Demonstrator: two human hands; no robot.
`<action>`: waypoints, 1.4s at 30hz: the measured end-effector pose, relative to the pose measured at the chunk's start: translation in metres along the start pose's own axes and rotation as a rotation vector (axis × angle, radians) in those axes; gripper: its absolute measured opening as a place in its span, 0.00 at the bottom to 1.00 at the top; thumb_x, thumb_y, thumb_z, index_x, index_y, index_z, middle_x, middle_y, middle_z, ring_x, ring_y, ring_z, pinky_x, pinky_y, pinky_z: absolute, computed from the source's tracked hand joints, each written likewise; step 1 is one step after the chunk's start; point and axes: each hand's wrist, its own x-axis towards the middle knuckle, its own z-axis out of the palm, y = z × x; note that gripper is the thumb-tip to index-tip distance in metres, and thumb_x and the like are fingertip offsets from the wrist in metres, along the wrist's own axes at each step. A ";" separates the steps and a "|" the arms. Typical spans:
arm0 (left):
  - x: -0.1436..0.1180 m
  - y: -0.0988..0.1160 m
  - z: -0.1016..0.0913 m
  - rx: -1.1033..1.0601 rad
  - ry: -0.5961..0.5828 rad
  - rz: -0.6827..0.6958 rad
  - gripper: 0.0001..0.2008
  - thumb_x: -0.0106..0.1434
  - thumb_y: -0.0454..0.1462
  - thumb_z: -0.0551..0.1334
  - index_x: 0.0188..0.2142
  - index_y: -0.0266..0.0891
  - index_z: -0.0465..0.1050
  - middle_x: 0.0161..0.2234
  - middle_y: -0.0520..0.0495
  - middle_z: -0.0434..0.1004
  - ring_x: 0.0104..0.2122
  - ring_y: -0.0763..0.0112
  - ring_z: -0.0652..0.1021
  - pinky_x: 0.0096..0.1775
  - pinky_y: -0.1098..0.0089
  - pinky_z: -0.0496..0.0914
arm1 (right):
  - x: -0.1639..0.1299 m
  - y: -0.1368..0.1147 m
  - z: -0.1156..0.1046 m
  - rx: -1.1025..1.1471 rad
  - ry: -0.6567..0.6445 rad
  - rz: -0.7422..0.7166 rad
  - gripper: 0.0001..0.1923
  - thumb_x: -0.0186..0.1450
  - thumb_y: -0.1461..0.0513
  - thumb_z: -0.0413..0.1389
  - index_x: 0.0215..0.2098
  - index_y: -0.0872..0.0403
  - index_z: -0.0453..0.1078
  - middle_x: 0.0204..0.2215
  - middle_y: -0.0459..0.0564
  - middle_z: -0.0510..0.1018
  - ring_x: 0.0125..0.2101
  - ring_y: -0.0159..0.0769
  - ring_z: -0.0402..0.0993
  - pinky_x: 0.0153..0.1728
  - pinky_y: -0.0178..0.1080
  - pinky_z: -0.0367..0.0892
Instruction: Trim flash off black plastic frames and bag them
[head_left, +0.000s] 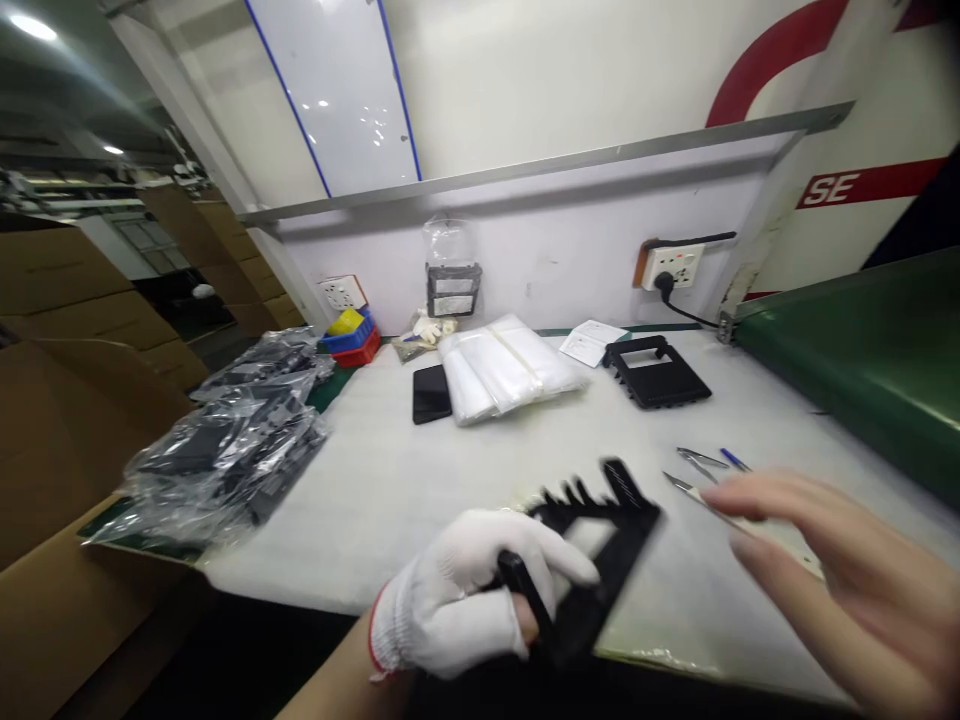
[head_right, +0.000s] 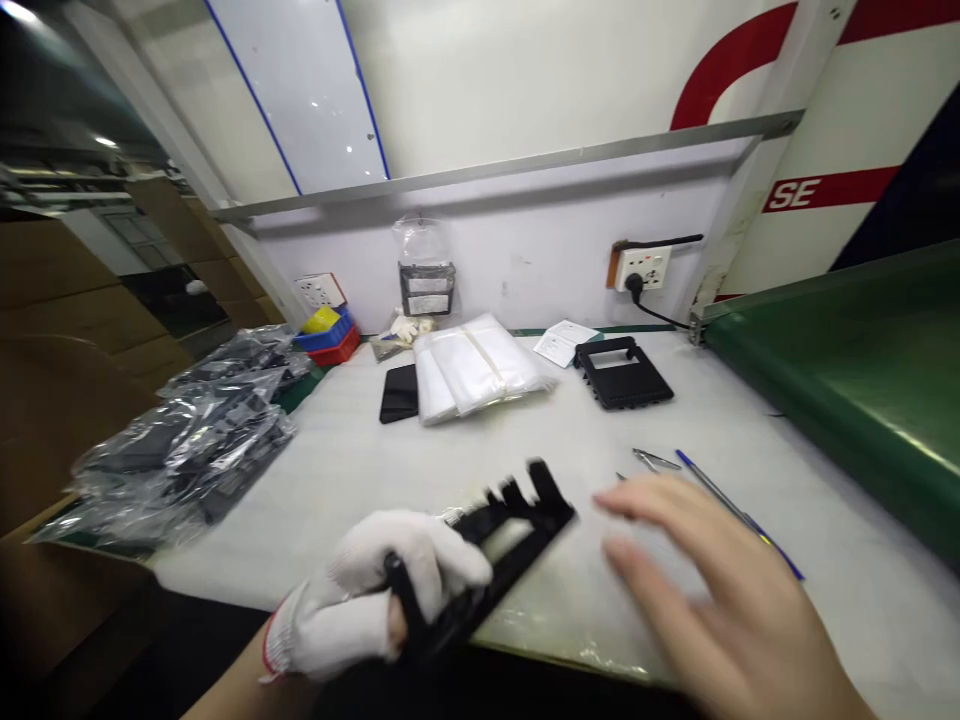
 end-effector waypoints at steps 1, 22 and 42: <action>0.005 -0.006 -0.005 0.261 0.022 0.018 0.09 0.58 0.38 0.55 0.32 0.35 0.70 0.38 0.39 0.77 0.38 0.60 0.76 0.39 0.64 0.70 | 0.000 0.021 0.005 -0.077 -0.061 0.120 0.10 0.64 0.54 0.50 0.38 0.48 0.68 0.35 0.49 0.75 0.35 0.38 0.73 0.31 0.37 0.71; 0.039 -0.110 -0.008 0.936 -0.048 0.059 0.05 0.54 0.37 0.64 0.28 0.37 0.71 0.45 0.46 0.74 0.43 0.63 0.74 0.46 0.64 0.67 | -0.021 0.059 0.089 -0.276 -0.588 -0.166 0.11 0.67 0.66 0.41 0.37 0.54 0.65 0.28 0.46 0.72 0.23 0.32 0.68 0.20 0.34 0.61; 0.044 -0.109 -0.009 0.950 -0.109 0.010 0.05 0.56 0.38 0.62 0.28 0.38 0.71 0.47 0.47 0.73 0.44 0.61 0.73 0.45 0.62 0.67 | -0.016 0.063 0.090 -0.171 -0.619 -0.135 0.12 0.68 0.64 0.41 0.31 0.54 0.64 0.25 0.45 0.70 0.22 0.29 0.66 0.20 0.32 0.55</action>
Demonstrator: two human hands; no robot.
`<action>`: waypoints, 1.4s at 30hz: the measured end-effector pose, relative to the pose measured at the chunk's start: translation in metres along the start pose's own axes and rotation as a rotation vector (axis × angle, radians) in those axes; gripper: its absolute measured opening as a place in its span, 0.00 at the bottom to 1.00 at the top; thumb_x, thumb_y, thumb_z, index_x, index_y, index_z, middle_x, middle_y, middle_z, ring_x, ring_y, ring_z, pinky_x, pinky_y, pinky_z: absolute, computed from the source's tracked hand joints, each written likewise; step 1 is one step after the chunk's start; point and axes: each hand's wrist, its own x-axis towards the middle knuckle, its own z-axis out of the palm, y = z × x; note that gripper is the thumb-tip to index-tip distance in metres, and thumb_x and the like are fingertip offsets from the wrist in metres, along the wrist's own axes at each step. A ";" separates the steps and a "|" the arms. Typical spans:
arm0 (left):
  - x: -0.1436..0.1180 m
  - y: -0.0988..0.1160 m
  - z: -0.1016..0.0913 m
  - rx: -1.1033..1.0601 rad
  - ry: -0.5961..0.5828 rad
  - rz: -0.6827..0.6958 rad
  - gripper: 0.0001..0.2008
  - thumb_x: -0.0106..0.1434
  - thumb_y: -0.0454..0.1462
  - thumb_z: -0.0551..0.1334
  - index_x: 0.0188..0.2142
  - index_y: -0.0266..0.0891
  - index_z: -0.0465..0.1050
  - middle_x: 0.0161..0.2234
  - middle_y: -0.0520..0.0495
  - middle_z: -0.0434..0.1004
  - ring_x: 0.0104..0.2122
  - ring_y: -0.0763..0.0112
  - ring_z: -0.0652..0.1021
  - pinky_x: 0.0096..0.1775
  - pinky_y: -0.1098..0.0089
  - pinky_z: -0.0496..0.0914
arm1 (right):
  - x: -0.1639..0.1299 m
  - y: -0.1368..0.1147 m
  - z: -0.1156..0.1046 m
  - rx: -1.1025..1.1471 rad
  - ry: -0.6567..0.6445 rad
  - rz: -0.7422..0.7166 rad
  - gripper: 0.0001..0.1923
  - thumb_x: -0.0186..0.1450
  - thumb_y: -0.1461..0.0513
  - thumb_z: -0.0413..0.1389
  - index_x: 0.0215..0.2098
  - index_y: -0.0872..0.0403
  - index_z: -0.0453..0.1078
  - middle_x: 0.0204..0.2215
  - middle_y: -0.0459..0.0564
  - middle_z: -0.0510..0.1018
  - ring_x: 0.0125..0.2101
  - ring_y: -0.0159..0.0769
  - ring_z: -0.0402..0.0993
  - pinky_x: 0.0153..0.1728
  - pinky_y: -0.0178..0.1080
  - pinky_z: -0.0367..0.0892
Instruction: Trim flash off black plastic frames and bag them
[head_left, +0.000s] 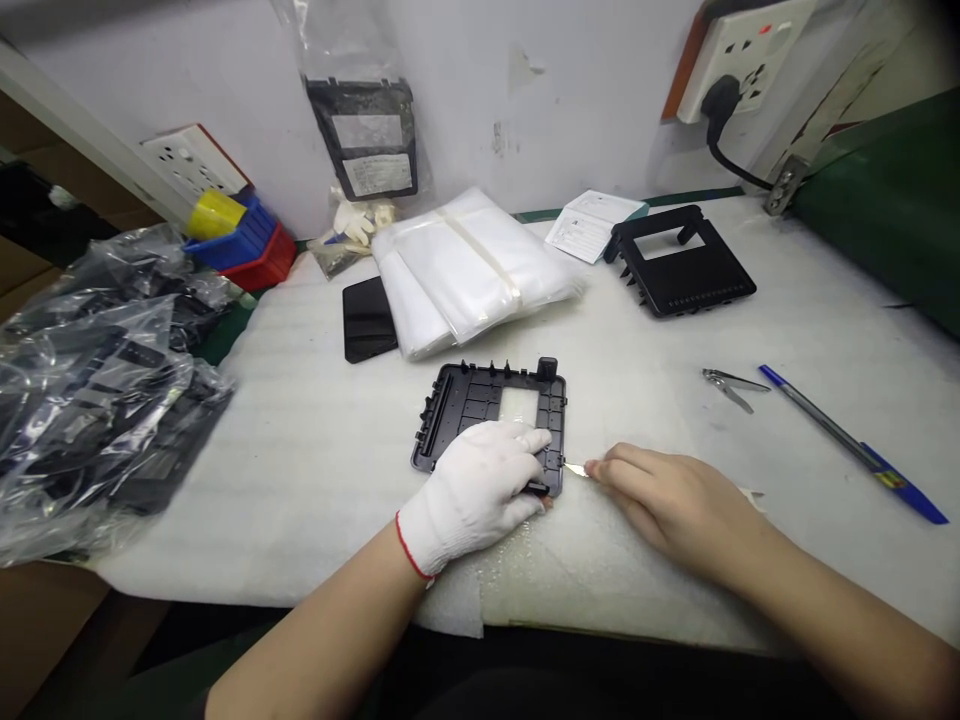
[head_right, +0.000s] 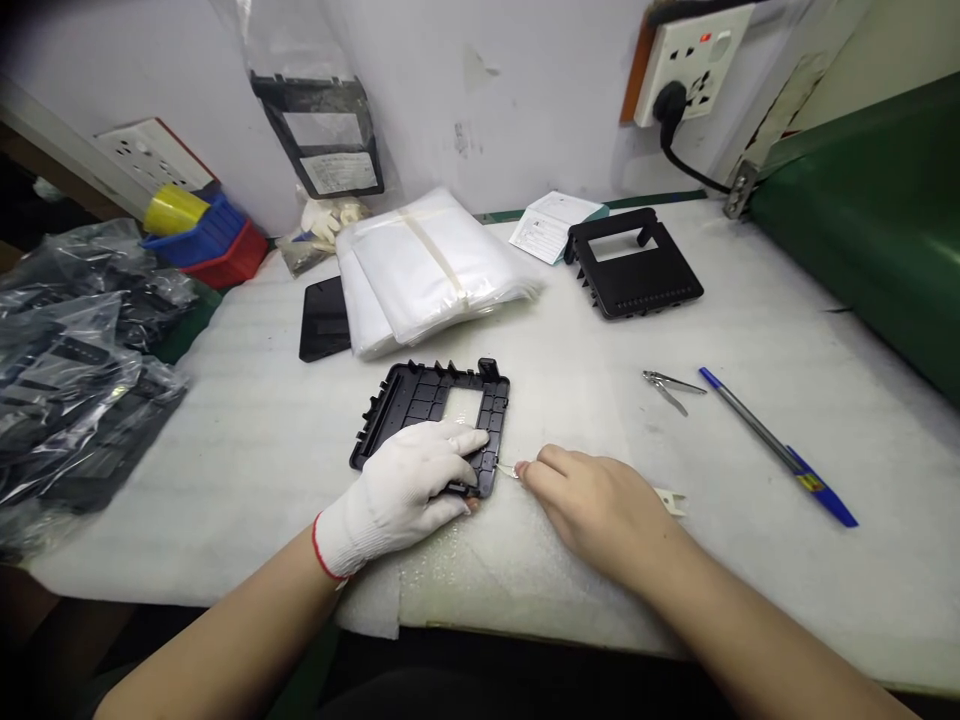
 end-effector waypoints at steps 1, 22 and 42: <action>0.000 0.000 0.000 -0.003 -0.001 0.001 0.05 0.56 0.38 0.62 0.28 0.38 0.71 0.47 0.47 0.73 0.44 0.62 0.73 0.45 0.62 0.67 | 0.000 0.000 0.000 0.018 0.004 0.000 0.12 0.68 0.64 0.41 0.31 0.54 0.64 0.25 0.45 0.70 0.22 0.29 0.66 0.20 0.32 0.56; 0.001 0.002 -0.001 0.002 -0.029 -0.019 0.05 0.56 0.38 0.62 0.28 0.38 0.71 0.48 0.48 0.73 0.45 0.60 0.73 0.45 0.62 0.67 | 0.003 0.000 -0.005 0.023 -0.117 0.064 0.11 0.67 0.64 0.43 0.34 0.52 0.66 0.28 0.45 0.72 0.25 0.32 0.69 0.22 0.33 0.55; 0.002 0.004 -0.002 0.040 -0.008 -0.006 0.04 0.56 0.36 0.63 0.28 0.38 0.71 0.46 0.48 0.74 0.44 0.61 0.74 0.45 0.62 0.68 | 0.006 -0.004 -0.006 0.019 -0.146 0.133 0.08 0.66 0.64 0.45 0.31 0.52 0.63 0.26 0.42 0.70 0.23 0.30 0.67 0.21 0.33 0.54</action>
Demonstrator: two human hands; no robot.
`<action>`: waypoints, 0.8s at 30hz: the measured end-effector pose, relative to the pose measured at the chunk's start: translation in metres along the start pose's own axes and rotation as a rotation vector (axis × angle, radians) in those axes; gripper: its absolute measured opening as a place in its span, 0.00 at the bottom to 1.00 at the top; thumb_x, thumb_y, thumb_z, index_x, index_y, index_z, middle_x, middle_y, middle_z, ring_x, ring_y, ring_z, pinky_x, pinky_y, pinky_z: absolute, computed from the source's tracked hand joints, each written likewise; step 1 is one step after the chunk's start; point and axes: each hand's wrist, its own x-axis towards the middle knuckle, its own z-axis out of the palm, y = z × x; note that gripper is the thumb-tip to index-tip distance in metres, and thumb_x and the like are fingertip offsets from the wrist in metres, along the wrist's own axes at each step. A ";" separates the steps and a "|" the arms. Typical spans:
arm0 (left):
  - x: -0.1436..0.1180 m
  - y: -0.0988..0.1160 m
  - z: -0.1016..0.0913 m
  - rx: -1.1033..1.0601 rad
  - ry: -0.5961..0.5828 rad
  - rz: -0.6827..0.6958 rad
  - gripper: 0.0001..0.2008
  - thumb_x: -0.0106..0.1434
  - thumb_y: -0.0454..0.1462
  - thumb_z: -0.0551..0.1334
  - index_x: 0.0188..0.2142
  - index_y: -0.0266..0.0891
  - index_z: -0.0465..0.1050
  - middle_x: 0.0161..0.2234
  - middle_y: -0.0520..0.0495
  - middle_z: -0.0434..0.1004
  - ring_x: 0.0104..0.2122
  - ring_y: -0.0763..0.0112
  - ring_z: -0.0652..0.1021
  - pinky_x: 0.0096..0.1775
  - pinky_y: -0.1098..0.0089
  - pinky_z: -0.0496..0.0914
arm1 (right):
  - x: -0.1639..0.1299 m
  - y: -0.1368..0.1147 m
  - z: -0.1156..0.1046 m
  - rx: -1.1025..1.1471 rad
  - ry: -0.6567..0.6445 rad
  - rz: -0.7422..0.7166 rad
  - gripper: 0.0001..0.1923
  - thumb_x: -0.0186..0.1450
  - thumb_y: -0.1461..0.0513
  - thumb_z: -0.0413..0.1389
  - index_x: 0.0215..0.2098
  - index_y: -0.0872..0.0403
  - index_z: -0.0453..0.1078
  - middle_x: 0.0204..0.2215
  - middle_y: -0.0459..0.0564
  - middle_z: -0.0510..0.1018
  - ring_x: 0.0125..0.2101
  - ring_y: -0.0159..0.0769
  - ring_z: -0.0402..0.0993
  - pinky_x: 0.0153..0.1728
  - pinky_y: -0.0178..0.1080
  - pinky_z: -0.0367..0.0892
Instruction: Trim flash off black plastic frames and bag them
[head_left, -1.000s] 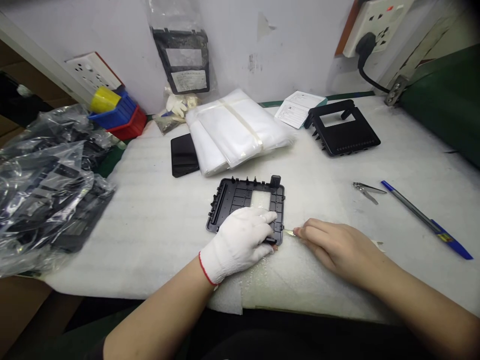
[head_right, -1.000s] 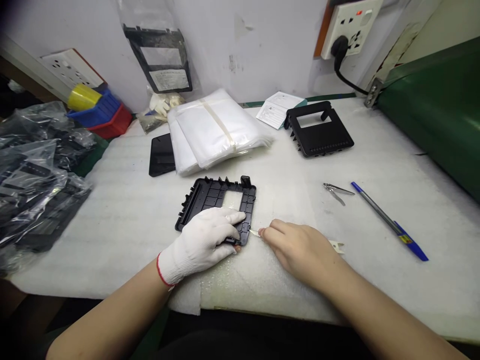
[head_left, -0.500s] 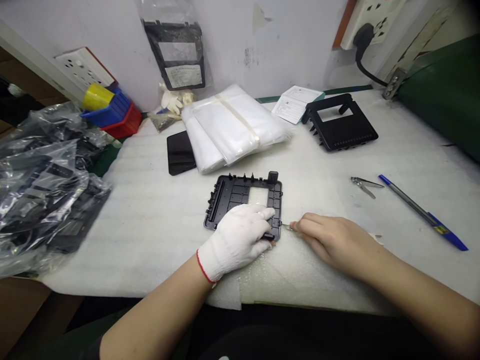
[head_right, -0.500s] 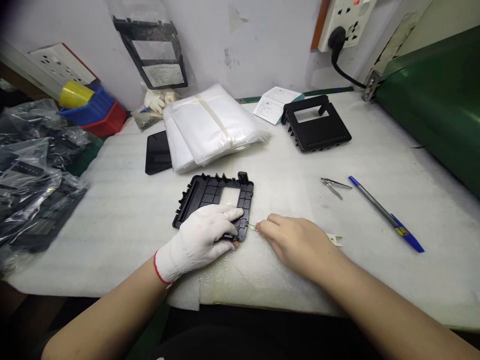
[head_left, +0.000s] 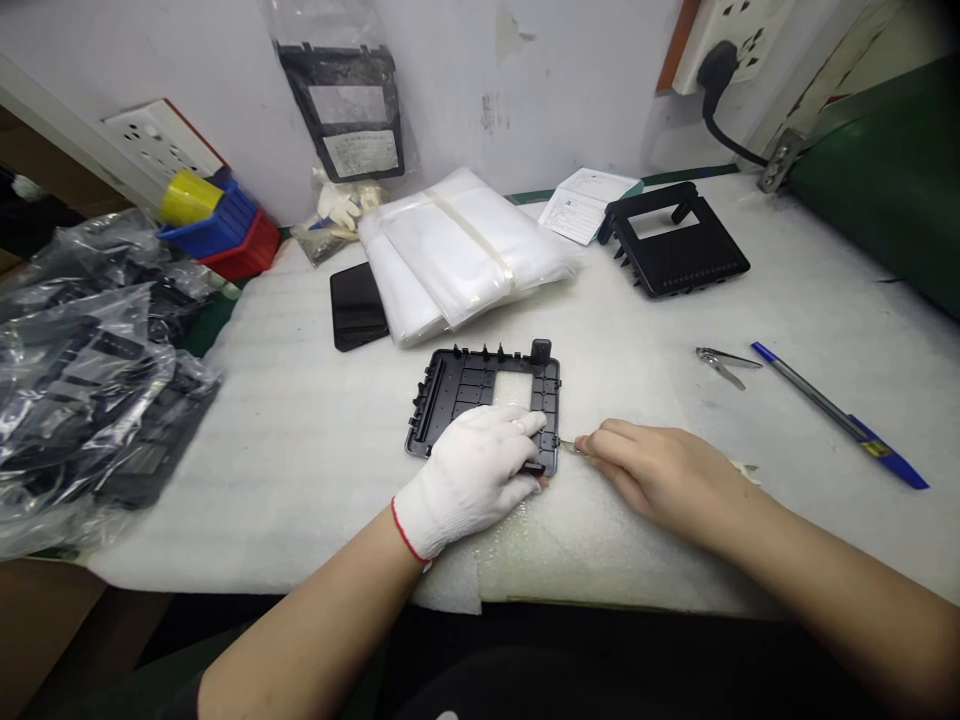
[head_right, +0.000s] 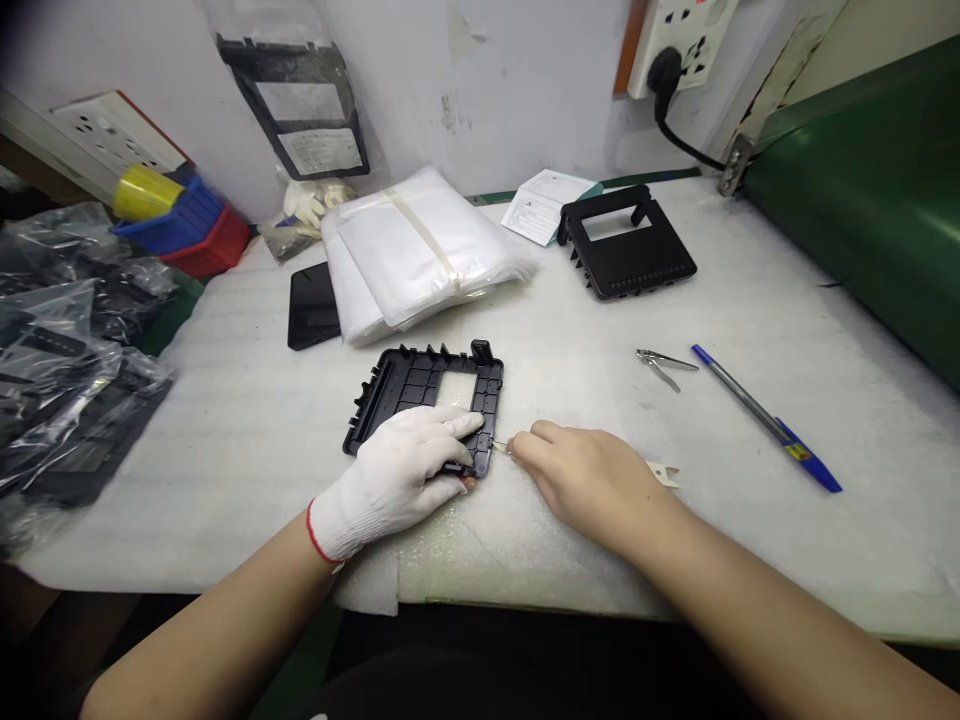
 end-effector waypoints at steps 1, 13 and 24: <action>0.000 0.000 0.000 0.000 0.006 0.001 0.04 0.56 0.36 0.62 0.28 0.38 0.71 0.46 0.48 0.74 0.44 0.61 0.74 0.45 0.62 0.69 | 0.000 0.000 0.000 -0.003 0.003 0.001 0.08 0.66 0.64 0.45 0.30 0.52 0.63 0.26 0.42 0.70 0.23 0.30 0.66 0.21 0.33 0.54; -0.002 -0.001 0.003 -0.027 0.073 0.012 0.04 0.56 0.37 0.63 0.27 0.37 0.71 0.46 0.46 0.74 0.44 0.60 0.75 0.45 0.63 0.69 | -0.001 -0.006 0.015 -0.136 0.180 0.112 0.09 0.67 0.62 0.45 0.35 0.53 0.66 0.26 0.43 0.71 0.20 0.30 0.65 0.17 0.33 0.49; -0.017 0.002 -0.024 -0.426 0.287 0.028 0.03 0.56 0.34 0.61 0.30 0.36 0.72 0.44 0.40 0.75 0.43 0.63 0.75 0.45 0.65 0.69 | -0.019 0.017 0.006 -0.493 0.390 0.453 0.13 0.64 0.61 0.46 0.42 0.59 0.66 0.36 0.56 0.73 0.33 0.46 0.72 0.25 0.41 0.63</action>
